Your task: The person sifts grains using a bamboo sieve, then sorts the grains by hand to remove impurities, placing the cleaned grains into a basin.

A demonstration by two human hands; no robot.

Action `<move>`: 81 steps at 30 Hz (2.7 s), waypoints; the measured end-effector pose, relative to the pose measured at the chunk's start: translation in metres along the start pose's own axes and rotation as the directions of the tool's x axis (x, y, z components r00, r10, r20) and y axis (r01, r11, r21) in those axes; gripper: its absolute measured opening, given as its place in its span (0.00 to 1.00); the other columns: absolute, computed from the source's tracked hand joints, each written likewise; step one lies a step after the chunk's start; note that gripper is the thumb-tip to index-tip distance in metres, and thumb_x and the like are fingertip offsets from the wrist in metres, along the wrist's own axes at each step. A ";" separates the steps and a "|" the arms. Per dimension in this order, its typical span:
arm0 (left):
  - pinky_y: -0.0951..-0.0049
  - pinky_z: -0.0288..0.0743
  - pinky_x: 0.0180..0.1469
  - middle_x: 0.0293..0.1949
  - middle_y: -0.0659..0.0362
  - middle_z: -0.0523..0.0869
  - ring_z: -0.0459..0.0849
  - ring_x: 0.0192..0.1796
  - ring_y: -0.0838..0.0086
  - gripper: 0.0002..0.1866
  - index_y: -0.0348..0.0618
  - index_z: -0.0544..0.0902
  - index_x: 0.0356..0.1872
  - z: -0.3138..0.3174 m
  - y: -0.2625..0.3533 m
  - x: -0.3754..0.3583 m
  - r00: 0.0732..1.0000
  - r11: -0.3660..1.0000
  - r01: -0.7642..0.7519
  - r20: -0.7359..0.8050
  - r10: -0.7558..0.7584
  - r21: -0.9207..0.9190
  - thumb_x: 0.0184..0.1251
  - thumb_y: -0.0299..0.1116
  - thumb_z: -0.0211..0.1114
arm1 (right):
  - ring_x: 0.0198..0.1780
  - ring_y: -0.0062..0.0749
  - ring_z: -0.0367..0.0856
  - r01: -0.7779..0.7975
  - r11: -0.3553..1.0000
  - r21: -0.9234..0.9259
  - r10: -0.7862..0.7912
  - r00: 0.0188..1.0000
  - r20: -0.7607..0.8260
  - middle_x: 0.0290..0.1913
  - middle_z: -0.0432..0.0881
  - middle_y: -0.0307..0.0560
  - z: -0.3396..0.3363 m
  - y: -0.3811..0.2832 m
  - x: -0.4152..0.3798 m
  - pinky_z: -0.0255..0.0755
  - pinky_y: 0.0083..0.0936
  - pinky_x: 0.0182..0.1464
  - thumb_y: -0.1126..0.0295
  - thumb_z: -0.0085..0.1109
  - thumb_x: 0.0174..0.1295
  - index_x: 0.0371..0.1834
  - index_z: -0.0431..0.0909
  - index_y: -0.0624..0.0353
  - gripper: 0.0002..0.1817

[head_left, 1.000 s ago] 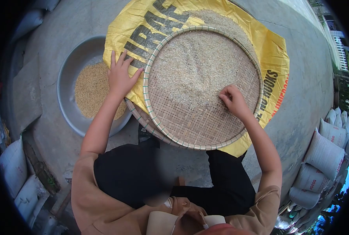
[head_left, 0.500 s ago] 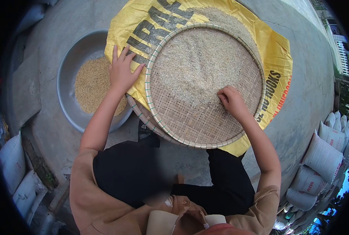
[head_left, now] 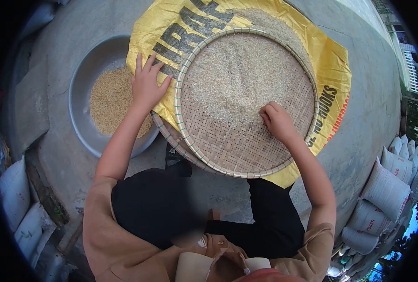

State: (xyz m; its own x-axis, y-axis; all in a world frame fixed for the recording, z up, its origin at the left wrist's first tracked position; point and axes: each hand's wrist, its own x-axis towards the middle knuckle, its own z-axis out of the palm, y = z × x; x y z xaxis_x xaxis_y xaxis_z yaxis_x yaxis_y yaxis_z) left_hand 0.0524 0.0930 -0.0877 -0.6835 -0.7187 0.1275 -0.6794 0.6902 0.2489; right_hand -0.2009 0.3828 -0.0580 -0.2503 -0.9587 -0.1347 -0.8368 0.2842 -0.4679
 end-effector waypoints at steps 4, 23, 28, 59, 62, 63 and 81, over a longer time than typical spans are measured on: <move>0.39 0.61 0.58 0.67 0.58 0.67 0.49 0.74 0.55 0.22 0.48 0.80 0.50 0.001 -0.001 0.000 1.000 1.000 -0.002 -0.007 0.002 -0.026 0.57 0.47 0.64 | 0.38 0.45 0.77 0.040 0.996 -0.084 -0.039 0.999 0.012 0.35 0.74 0.47 0.000 0.000 0.001 0.72 0.37 0.40 0.69 0.55 0.60 0.35 0.74 0.57 0.05; 0.35 0.59 0.59 0.68 0.59 0.65 0.47 0.75 0.56 0.22 0.49 0.79 0.52 -0.002 0.003 -0.001 1.000 1.000 -0.004 0.023 0.004 0.003 0.58 0.45 0.63 | 0.34 0.22 0.81 -0.027 0.683 0.730 -0.015 0.999 0.050 0.40 0.81 0.46 -0.061 -0.130 0.077 0.73 0.18 0.35 0.71 0.53 0.66 0.53 0.72 0.67 0.15; 0.34 0.58 0.60 0.68 0.60 0.65 0.48 0.74 0.56 0.22 0.49 0.79 0.52 0.001 0.001 0.000 1.000 1.000 0.004 0.019 -0.003 -0.005 0.58 0.45 0.64 | 0.26 0.16 0.75 -0.353 0.604 0.714 0.417 0.904 0.094 0.29 0.80 0.41 -0.027 -0.020 0.034 0.69 0.15 0.26 0.71 0.58 0.62 0.39 0.77 0.65 0.08; 0.40 0.62 0.58 0.68 0.59 0.66 0.48 0.74 0.56 0.21 0.49 0.80 0.50 0.003 0.001 -0.001 1.000 1.000 -0.014 -0.005 0.014 0.006 0.57 0.45 0.64 | 0.41 0.45 0.77 -0.143 0.989 0.048 0.142 0.990 0.022 0.37 0.74 0.47 0.001 -0.018 -0.016 0.73 0.37 0.40 0.69 0.53 0.61 0.35 0.74 0.56 0.04; 0.40 0.61 0.59 0.68 0.59 0.66 0.48 0.74 0.56 0.21 0.49 0.80 0.50 0.003 0.001 -0.001 1.000 1.000 -0.019 -0.012 0.019 -0.003 0.57 0.45 0.64 | 0.41 0.44 0.77 -0.115 0.993 0.038 0.116 0.993 -0.004 0.37 0.74 0.47 -0.002 -0.022 -0.011 0.73 0.36 0.40 0.69 0.52 0.61 0.35 0.74 0.56 0.04; 0.39 0.61 0.58 0.67 0.59 0.66 0.48 0.74 0.56 0.21 0.49 0.80 0.50 0.003 0.001 -0.001 1.000 1.000 -0.015 -0.010 0.015 0.004 0.57 0.45 0.64 | 0.41 0.44 0.77 -0.115 0.993 0.040 0.116 0.993 -0.004 0.37 0.74 0.47 0.000 -0.021 -0.010 0.73 0.36 0.40 0.69 0.52 0.61 0.35 0.74 0.56 0.04; 0.37 0.60 0.59 0.68 0.59 0.65 0.47 0.75 0.56 0.21 0.49 0.79 0.51 0.004 0.001 -0.001 1.000 1.000 -0.011 -0.001 0.011 0.007 0.58 0.46 0.64 | 0.40 0.42 0.78 -0.034 0.999 0.035 0.032 0.998 0.056 0.37 0.76 0.43 0.002 -0.016 -0.005 0.74 0.35 0.41 0.69 0.54 0.60 0.36 0.75 0.54 0.04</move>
State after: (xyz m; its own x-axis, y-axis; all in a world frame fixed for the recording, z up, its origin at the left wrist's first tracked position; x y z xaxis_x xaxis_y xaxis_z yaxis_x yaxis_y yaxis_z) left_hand 0.0515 0.0943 -0.0915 -0.6906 -0.7113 0.1310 -0.6738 0.6986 0.2410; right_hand -0.1859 0.3830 -0.0514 -0.2492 -0.9479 -0.1987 -0.8101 0.3164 -0.4935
